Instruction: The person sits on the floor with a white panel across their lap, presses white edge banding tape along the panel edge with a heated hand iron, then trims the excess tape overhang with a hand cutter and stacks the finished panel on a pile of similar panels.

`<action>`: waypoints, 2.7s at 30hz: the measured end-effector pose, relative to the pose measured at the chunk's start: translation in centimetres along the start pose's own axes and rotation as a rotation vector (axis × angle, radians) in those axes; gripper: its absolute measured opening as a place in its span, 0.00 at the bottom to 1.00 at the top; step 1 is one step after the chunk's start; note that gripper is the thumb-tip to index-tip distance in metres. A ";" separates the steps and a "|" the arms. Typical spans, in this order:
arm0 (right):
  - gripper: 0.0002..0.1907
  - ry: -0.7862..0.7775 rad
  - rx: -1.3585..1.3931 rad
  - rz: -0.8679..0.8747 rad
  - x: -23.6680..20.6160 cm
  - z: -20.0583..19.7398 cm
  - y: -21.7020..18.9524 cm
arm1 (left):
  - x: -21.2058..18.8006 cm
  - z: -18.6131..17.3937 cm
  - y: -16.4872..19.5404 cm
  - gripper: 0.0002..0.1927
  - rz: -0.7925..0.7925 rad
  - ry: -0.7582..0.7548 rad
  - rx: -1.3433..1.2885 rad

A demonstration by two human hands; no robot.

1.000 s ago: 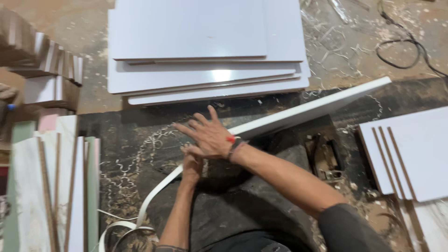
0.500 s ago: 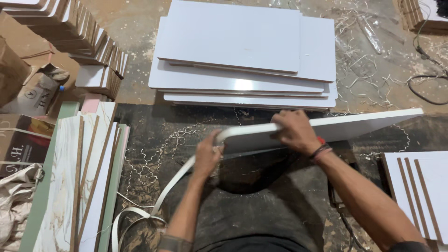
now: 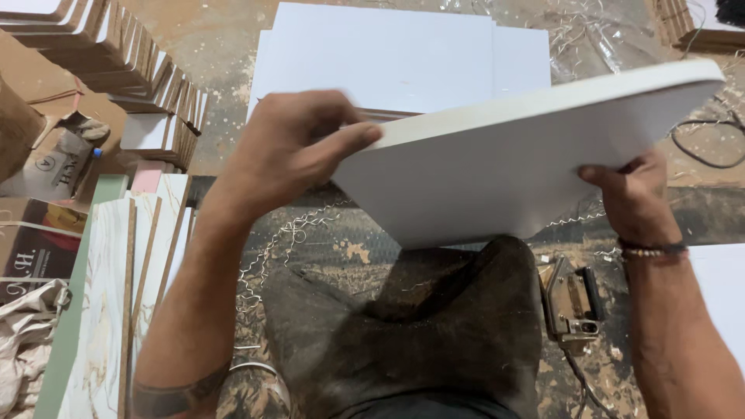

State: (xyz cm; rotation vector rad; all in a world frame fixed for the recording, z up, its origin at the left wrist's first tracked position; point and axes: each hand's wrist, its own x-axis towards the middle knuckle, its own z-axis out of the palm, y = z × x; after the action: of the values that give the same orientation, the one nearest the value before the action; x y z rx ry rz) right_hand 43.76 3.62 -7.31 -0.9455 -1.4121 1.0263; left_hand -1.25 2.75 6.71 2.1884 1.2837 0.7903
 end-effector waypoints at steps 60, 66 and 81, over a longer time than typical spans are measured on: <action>0.33 0.390 -0.747 1.072 -14.5 -6.3 11.2 | 12.9 16.8 13.7 0.05 0.521 0.069 0.132; 0.28 0.406 -0.679 1.008 -15.4 -7.2 10.7 | 12.9 17.1 14.2 0.05 0.518 0.106 0.091; 0.27 0.468 0.057 0.081 -0.2 -18.6 -6.2 | 12.9 17.2 14.2 0.05 0.494 0.105 0.100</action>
State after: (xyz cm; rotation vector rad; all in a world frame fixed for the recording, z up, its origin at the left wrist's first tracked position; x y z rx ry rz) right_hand 62.32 3.04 -0.92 -1.1215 -0.9581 0.8290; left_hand 24.30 5.99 6.68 2.6189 0.8439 1.0534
